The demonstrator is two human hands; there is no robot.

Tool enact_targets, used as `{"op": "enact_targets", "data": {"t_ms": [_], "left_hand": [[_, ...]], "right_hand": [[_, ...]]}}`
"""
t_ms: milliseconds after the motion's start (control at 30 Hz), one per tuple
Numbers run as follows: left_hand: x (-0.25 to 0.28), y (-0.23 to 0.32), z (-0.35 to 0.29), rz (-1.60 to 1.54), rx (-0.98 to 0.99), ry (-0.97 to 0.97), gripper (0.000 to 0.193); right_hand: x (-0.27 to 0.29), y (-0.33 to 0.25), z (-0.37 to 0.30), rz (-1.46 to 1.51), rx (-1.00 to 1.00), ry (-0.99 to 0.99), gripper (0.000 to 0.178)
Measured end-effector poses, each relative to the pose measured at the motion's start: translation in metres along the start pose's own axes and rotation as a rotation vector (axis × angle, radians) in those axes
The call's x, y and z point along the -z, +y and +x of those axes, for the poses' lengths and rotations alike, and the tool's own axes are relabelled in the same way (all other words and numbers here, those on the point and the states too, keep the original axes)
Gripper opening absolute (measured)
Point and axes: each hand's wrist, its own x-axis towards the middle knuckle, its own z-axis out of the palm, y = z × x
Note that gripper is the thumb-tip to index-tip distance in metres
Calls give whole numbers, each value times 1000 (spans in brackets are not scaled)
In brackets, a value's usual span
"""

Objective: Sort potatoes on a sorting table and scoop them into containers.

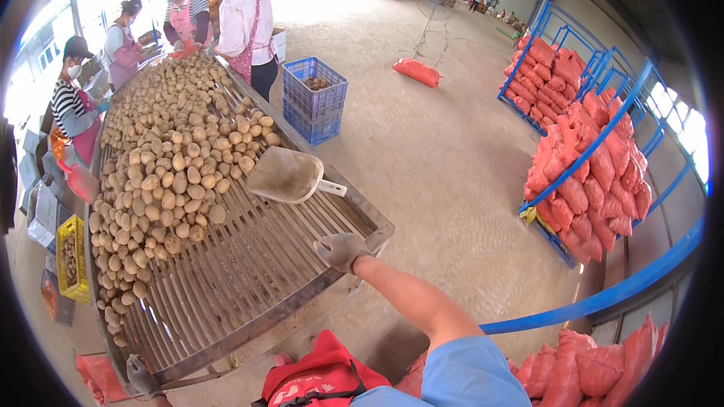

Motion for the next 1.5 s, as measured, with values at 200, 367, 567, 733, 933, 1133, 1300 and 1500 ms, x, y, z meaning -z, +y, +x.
{"op": "enact_targets", "data": {"t_ms": [200, 367, 567, 733, 933, 1133, 1300, 1500], "left_hand": [[3, 1, 2, 28, 2, -35, 35], [1, 3, 1, 2, -11, -19, 36], [1, -1, 2, -3, -28, -16, 36], [0, -8, 6, 7, -3, -42, 35], [0, -9, 4, 5, -39, -11, 35], [1, 3, 1, 28, 2, -32, 35], [3, 2, 1, 51, -28, -10, 34], [4, 2, 1, 30, -25, -23, 34]], "right_hand": [[-2, 1, 1, -22, 5, -10, 47], [-4, 3, 1, -24, 1, -7, 47], [1, -2, 0, -18, -27, -38, 47], [-2, 2, 1, -19, -21, -36, 47], [0, 0, 2, -21, -22, -56, 48], [-2, 4, 1, -4, -14, -35, 47], [-4, 5, 2, -8, -10, -24, 46], [-4, 5, 3, -32, -9, -26, 47]]}}
